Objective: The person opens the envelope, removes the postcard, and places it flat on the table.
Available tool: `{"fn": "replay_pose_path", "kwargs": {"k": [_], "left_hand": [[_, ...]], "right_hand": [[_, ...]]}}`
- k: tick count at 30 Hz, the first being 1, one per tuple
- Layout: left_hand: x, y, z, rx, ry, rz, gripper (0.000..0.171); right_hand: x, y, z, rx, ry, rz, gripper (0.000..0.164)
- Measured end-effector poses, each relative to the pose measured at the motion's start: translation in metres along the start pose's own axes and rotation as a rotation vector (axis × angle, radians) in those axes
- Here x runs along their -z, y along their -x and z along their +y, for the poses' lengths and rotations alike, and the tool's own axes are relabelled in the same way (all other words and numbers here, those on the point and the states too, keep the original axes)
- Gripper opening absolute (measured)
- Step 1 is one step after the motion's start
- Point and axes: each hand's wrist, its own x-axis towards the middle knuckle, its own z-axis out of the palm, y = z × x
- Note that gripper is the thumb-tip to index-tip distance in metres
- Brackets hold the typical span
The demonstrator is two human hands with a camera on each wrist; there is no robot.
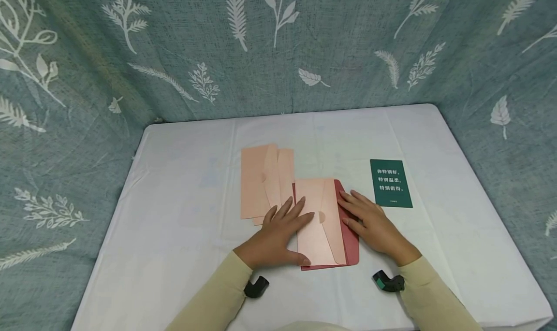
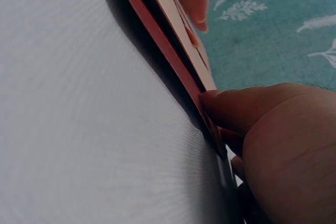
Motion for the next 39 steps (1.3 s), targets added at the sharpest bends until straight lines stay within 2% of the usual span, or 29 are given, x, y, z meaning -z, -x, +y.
{"fn": "replay_pose_path", "kwargs": {"k": [4, 10, 15, 19, 23, 26, 30, 39], "left_hand": [[-0.003, -0.001, -0.002, 0.008, -0.053, -0.037, 0.117], [-0.004, -0.002, -0.002, 0.011, -0.106, -0.058, 0.118], [-0.004, -0.002, 0.001, 0.017, -0.116, -0.062, 0.119], [-0.003, -0.002, 0.001, 0.025, -0.111, -0.066, 0.122], [-0.003, -0.002, 0.001, 0.027, -0.109, -0.067, 0.124], [-0.003, -0.002, 0.001, 0.027, -0.114, -0.065, 0.124], [-0.004, -0.001, 0.000, 0.029, -0.111, -0.067, 0.124], [-0.003, -0.001, 0.001, 0.030, -0.104, -0.076, 0.124]], "right_hand": [[0.000, 0.000, -0.001, -0.002, 0.004, -0.001, 0.057], [-0.002, 0.001, -0.008, -0.021, 0.032, 0.014, 0.059], [-0.009, 0.002, -0.023, 0.029, 0.112, 0.065, 0.063], [-0.016, 0.002, -0.034, 0.076, 0.182, 0.056, 0.077], [-0.025, 0.002, -0.040, 0.058, 0.235, -0.014, 0.101], [-0.030, 0.002, -0.042, 0.042, 0.265, -0.058, 0.111], [-0.032, 0.003, -0.045, 0.045, 0.256, -0.059, 0.108], [-0.026, 0.007, -0.044, 0.036, 0.135, -0.056, 0.095]]}}
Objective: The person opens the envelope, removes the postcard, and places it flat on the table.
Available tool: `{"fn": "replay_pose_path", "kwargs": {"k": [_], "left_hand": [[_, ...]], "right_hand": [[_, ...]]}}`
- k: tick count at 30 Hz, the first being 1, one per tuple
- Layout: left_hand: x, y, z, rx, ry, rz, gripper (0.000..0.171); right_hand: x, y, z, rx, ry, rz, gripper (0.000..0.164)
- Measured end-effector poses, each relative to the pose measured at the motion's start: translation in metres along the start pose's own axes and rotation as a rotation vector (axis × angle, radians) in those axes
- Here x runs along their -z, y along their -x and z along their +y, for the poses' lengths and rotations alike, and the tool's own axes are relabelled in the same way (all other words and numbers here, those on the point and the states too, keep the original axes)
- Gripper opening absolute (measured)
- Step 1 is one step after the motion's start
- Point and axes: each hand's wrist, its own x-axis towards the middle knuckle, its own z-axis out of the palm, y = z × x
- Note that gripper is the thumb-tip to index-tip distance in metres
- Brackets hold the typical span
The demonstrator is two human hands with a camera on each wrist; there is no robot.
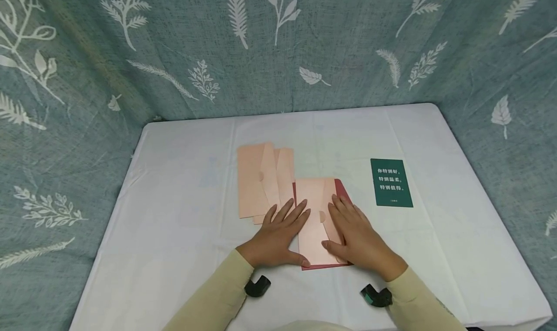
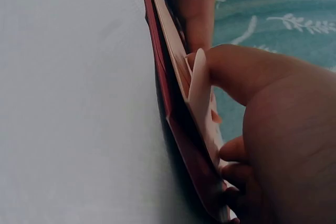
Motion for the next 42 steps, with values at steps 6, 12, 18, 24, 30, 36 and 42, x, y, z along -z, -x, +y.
{"fn": "replay_pose_path", "kwargs": {"k": [6, 12, 18, 24, 30, 36, 42], "left_hand": [[0.001, 0.000, 0.001, 0.001, -0.010, -0.006, 0.124], [0.002, 0.000, 0.002, 0.000, -0.012, -0.008, 0.124], [0.001, 0.001, 0.002, -0.011, -0.005, 0.008, 0.122], [-0.001, 0.001, 0.001, -0.014, -0.009, 0.017, 0.122], [-0.002, 0.000, 0.002, -0.011, -0.008, 0.013, 0.122], [-0.002, 0.001, 0.002, -0.016, -0.007, 0.017, 0.122], [-0.003, 0.001, 0.001, -0.008, -0.005, 0.006, 0.123]], "right_hand": [[0.006, 0.003, 0.002, -0.042, -0.069, -0.013, 0.097], [0.009, 0.007, 0.007, -0.034, -0.128, 0.019, 0.097], [0.010, 0.010, 0.011, -0.009, -0.149, 0.061, 0.095], [0.014, 0.012, 0.014, -0.011, -0.169, 0.113, 0.089], [0.016, 0.013, 0.018, 0.018, -0.146, 0.178, 0.079], [0.016, 0.014, 0.022, 0.023, -0.109, 0.216, 0.073], [0.015, 0.014, 0.023, -0.037, -0.065, 0.206, 0.064]]}}
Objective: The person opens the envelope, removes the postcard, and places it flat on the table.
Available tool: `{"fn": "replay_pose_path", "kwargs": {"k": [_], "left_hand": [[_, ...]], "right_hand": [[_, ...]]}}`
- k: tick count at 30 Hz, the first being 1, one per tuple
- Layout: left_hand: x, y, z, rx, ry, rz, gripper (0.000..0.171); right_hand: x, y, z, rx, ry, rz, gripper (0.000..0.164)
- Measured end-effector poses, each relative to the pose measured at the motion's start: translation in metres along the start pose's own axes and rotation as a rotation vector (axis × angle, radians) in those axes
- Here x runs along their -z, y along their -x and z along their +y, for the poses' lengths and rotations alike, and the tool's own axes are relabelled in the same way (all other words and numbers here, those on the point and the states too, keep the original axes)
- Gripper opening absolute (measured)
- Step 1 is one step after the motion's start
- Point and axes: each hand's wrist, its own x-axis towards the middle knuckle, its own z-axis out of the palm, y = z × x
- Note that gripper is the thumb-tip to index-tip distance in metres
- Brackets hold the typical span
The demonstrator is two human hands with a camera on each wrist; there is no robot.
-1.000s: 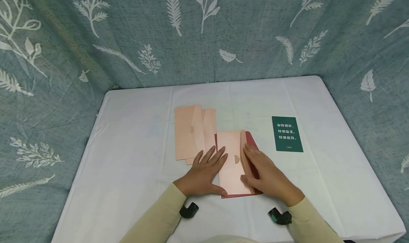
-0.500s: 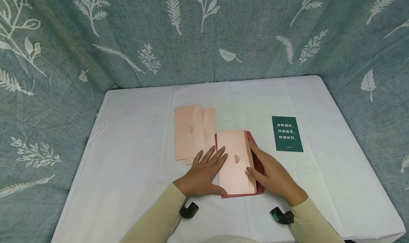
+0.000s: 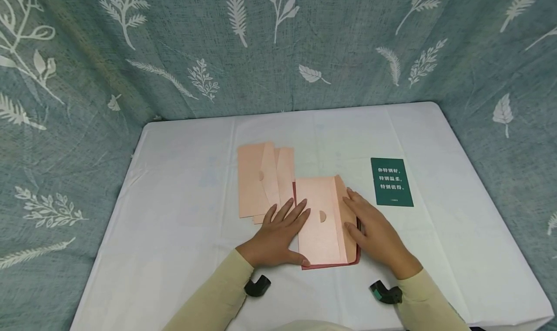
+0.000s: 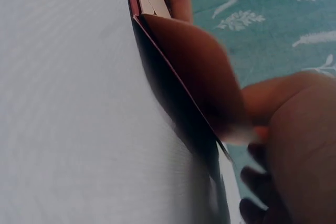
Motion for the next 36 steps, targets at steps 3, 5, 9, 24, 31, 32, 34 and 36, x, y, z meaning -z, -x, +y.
{"fn": "replay_pose_path", "kwargs": {"k": [3, 5, 9, 24, 31, 32, 34, 36], "left_hand": [[0.000, 0.001, 0.000, 0.005, 0.000, -0.002, 0.123], [0.000, 0.001, 0.000, 0.004, 0.004, 0.004, 0.122], [0.001, 0.000, 0.002, 0.007, 0.022, 0.009, 0.122], [0.000, -0.015, 0.023, 0.109, 0.190, 0.161, 0.098], [-0.012, -0.039, 0.041, 0.121, 0.126, 0.234, 0.097], [-0.014, -0.042, 0.043, 0.121, 0.118, 0.237, 0.098], [-0.018, -0.049, 0.050, 0.126, 0.110, 0.238, 0.100], [-0.023, -0.054, 0.054, 0.148, 0.106, 0.235, 0.104]], "right_hand": [[-0.001, 0.000, 0.000, -0.053, 0.028, -0.034, 0.061], [-0.001, -0.001, 0.000, -0.078, 0.039, -0.062, 0.059], [-0.001, -0.001, 0.003, -0.086, 0.047, -0.090, 0.057], [-0.001, -0.003, 0.008, -0.066, 0.064, -0.102, 0.057], [-0.001, -0.003, 0.010, -0.058, 0.060, -0.104, 0.057], [-0.001, -0.004, 0.010, -0.057, 0.061, -0.103, 0.057], [-0.001, -0.004, 0.010, -0.055, 0.063, -0.103, 0.057], [-0.001, -0.004, 0.010, -0.055, 0.060, -0.105, 0.057]]}}
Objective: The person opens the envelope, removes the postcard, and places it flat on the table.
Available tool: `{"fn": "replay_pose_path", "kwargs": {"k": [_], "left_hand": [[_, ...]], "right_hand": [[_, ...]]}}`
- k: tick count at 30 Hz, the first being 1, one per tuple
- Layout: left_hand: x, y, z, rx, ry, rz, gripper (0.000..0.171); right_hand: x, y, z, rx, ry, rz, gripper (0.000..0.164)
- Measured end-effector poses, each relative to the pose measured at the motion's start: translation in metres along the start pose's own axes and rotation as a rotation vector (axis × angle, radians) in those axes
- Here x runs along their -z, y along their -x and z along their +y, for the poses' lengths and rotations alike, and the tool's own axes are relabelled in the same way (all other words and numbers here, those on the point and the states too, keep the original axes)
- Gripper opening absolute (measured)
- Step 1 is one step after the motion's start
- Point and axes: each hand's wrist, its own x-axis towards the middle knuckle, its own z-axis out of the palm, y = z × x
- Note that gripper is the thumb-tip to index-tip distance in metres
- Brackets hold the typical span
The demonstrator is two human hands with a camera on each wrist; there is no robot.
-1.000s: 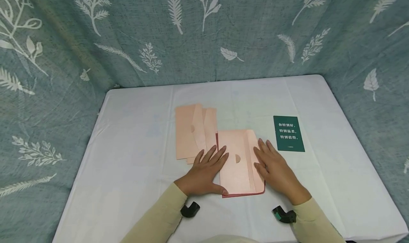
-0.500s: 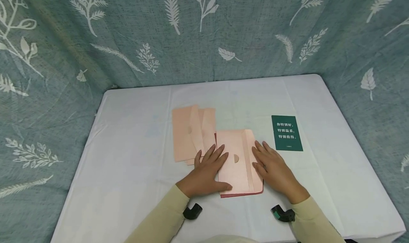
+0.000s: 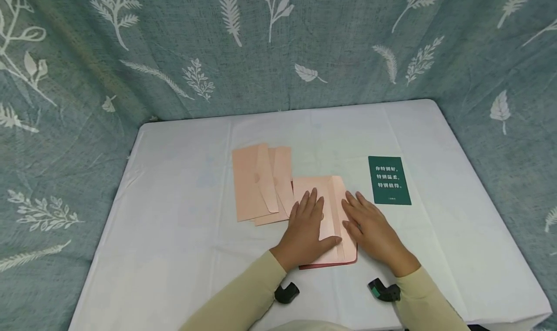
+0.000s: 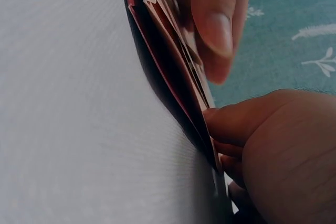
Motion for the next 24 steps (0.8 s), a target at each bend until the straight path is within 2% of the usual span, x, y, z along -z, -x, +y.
{"fn": "replay_pose_path", "kwargs": {"k": [7, 11, 14, 19, 24], "left_hand": [[-0.013, -0.006, 0.010, 0.076, -0.088, -0.017, 0.115], [-0.014, -0.007, 0.013, 0.076, -0.151, -0.011, 0.110], [-0.015, -0.007, 0.014, 0.069, -0.159, 0.001, 0.104], [-0.017, -0.007, 0.010, 0.051, -0.075, 0.029, 0.089], [-0.016, -0.006, 0.007, 0.015, 0.073, 0.066, 0.057]], "right_hand": [[0.001, 0.001, -0.001, 0.006, -0.002, 0.003, 0.055], [0.003, 0.002, -0.002, 0.010, 0.000, 0.011, 0.051], [0.005, 0.003, -0.002, 0.019, -0.004, 0.020, 0.050], [0.004, 0.003, -0.001, 0.013, -0.011, 0.011, 0.050], [0.003, 0.002, 0.002, -0.003, -0.014, -0.012, 0.051]]}}
